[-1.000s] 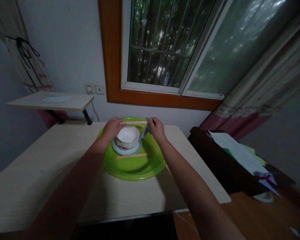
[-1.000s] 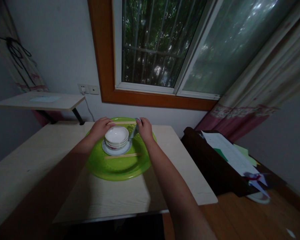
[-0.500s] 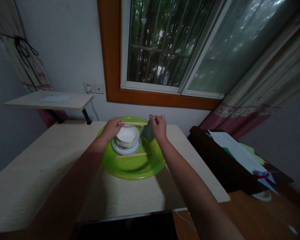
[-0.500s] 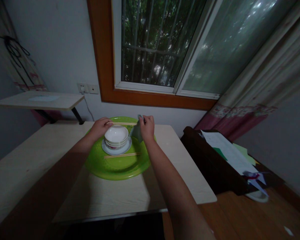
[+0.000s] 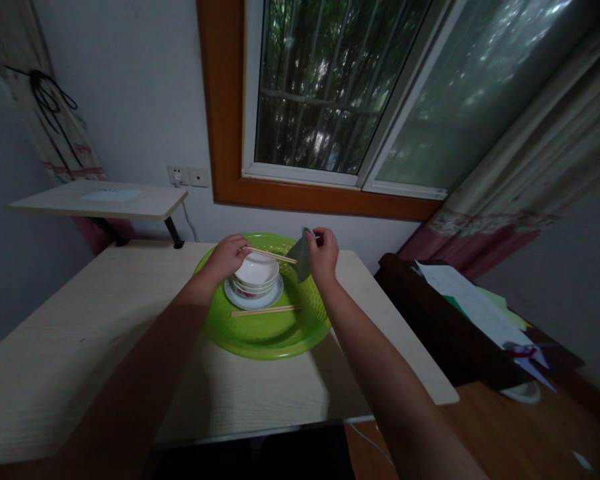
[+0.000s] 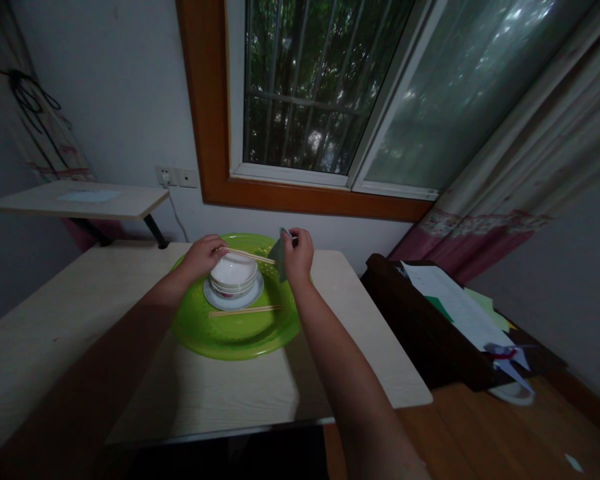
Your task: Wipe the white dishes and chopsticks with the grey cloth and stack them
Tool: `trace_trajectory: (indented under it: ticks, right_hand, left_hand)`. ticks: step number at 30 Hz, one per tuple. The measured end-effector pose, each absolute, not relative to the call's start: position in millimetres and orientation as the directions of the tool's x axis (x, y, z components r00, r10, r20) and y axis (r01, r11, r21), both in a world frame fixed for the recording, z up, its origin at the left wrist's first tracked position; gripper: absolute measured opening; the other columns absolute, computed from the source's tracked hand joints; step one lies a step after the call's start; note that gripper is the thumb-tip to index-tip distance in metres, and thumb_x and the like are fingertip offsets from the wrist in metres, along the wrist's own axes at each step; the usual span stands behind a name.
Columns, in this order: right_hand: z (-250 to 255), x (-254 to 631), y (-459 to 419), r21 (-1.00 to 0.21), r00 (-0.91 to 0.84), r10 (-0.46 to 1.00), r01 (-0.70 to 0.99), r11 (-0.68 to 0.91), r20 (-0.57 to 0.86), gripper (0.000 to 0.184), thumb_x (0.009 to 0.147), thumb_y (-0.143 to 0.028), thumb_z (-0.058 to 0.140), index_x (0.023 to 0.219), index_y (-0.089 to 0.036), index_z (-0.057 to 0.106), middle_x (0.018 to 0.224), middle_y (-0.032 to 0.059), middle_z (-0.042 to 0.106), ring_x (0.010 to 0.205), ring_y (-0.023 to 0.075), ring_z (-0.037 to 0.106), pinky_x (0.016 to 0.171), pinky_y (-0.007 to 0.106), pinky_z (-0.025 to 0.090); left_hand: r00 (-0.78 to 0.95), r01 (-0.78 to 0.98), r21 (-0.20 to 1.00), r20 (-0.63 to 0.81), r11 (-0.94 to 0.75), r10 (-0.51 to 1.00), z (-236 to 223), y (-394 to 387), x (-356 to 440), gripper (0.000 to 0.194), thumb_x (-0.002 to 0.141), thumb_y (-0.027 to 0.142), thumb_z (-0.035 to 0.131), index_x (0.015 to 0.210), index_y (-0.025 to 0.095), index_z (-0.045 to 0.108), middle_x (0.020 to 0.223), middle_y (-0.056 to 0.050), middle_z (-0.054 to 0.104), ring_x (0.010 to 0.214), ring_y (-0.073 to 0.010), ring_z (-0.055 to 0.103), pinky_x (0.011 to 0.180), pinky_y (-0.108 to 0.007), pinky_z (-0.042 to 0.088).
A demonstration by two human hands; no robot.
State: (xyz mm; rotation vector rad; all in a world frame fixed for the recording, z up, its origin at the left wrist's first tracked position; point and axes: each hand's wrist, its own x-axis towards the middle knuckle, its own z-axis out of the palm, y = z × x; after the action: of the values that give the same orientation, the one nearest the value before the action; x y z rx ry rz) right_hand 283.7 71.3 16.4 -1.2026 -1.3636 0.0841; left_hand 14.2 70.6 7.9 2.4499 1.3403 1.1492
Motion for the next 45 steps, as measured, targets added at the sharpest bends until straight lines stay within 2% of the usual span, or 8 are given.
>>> trace_trajectory:
  ticks: [4,8,15,26,31,39,42,45]
  right_hand:
    - [13.3,272.6,66.4,-0.684,-0.074,0.792,0.459,0.567,0.607,0.029,0.086,-0.049,0.064,0.089,-0.020,0.068,0.087,0.0039,0.068,0.080,0.0183,0.060,0.076,0.030,0.047]
    - [9.5,267.0,65.1,-0.633,-0.393,0.770,0.439,0.638,0.503,0.038,0.094,-0.049,0.052,0.076,-0.021,0.070,0.083,0.0043,0.069,0.084,0.0183,0.062,0.083,0.032,0.047]
    - [-1.6,273.2,75.5,-0.690,-0.287,0.832,0.465,0.555,0.475,0.022,0.081,-0.042,0.068,0.086,-0.020,0.066,0.083,0.0011,0.069,0.076,0.0159,0.060,0.072,0.028,0.046]
    - [-3.7,279.6,79.1,-0.625,-0.245,0.834,0.567,0.537,0.495,0.019,0.071,-0.023,0.061,0.090,-0.021,0.059,0.085,-0.0007,0.064,0.077,0.0157,0.056,0.071,0.026,0.043]
    - [-8.0,287.7,89.2,-0.631,-0.097,0.842,0.618,0.469,0.531,0.017,0.067,-0.017,0.057,0.083,-0.021,0.056,0.080,-0.0011,0.060,0.076,0.0167,0.054,0.071,0.028,0.042]
    - [2.7,293.9,89.6,-0.602,0.197,0.638,0.612,0.513,0.744,0.012,0.076,-0.022,0.060,0.088,-0.021,0.058,0.091,0.0039,0.059,0.087,0.0196,0.055,0.079,0.032,0.045]
    - [7.7,289.3,83.1,-0.599,0.147,0.640,0.553,0.579,0.755,0.012,0.081,-0.026,0.063,0.091,-0.021,0.060,0.093,0.0043,0.060,0.088,0.0193,0.057,0.079,0.032,0.046]
    - [9.0,281.8,76.3,-0.566,-0.058,0.679,0.503,0.654,0.732,0.010,0.084,-0.029,0.065,0.091,-0.021,0.063,0.092,0.0036,0.062,0.087,0.0185,0.058,0.078,0.031,0.046]
  left_hand:
    - [0.332,0.684,0.413,0.558,-0.601,0.761,8.9,70.2,15.0,0.020,0.091,0.026,0.053,0.087,0.017,0.071,0.090,-0.009,0.067,0.092,-0.0232,0.060,0.089,-0.038,0.048]
    - [0.317,0.694,0.416,0.557,-0.588,0.767,9.7,70.4,14.7,0.019,0.090,0.023,0.052,0.085,0.018,0.070,0.089,-0.008,0.066,0.091,-0.0226,0.059,0.089,-0.039,0.048]
    - [0.251,0.687,0.457,0.581,-0.566,0.774,7.8,73.6,11.8,0.016,0.088,0.023,0.053,0.082,0.019,0.067,0.087,-0.007,0.064,0.090,-0.0227,0.058,0.088,-0.039,0.047]
    - [0.168,0.700,0.493,0.591,-0.517,0.789,-1.5,83.5,3.5,0.014,0.088,0.023,0.052,0.079,0.019,0.063,0.085,-0.005,0.060,0.088,-0.0213,0.055,0.085,-0.037,0.045]
    - [0.112,0.725,0.504,0.586,-0.469,0.802,-7.4,89.1,-1.4,0.015,0.087,0.019,0.050,0.078,0.020,0.062,0.086,-0.005,0.060,0.090,-0.0216,0.055,0.085,-0.036,0.045]
    - [0.168,0.754,0.470,0.537,-0.459,0.826,-6.6,89.0,1.6,0.014,0.086,0.021,0.051,0.079,0.019,0.063,0.085,-0.006,0.058,0.089,-0.0228,0.055,0.086,-0.038,0.045]
    - [0.210,0.744,0.466,0.518,-0.479,0.829,-3.0,85.6,5.4,0.015,0.086,0.022,0.051,0.081,0.018,0.064,0.087,-0.007,0.059,0.090,-0.0236,0.055,0.088,-0.039,0.045]
    - [0.233,0.733,0.468,0.510,-0.494,0.828,0.0,82.7,9.1,0.014,0.086,0.022,0.052,0.081,0.018,0.064,0.089,-0.008,0.059,0.092,-0.0241,0.056,0.090,-0.039,0.046]
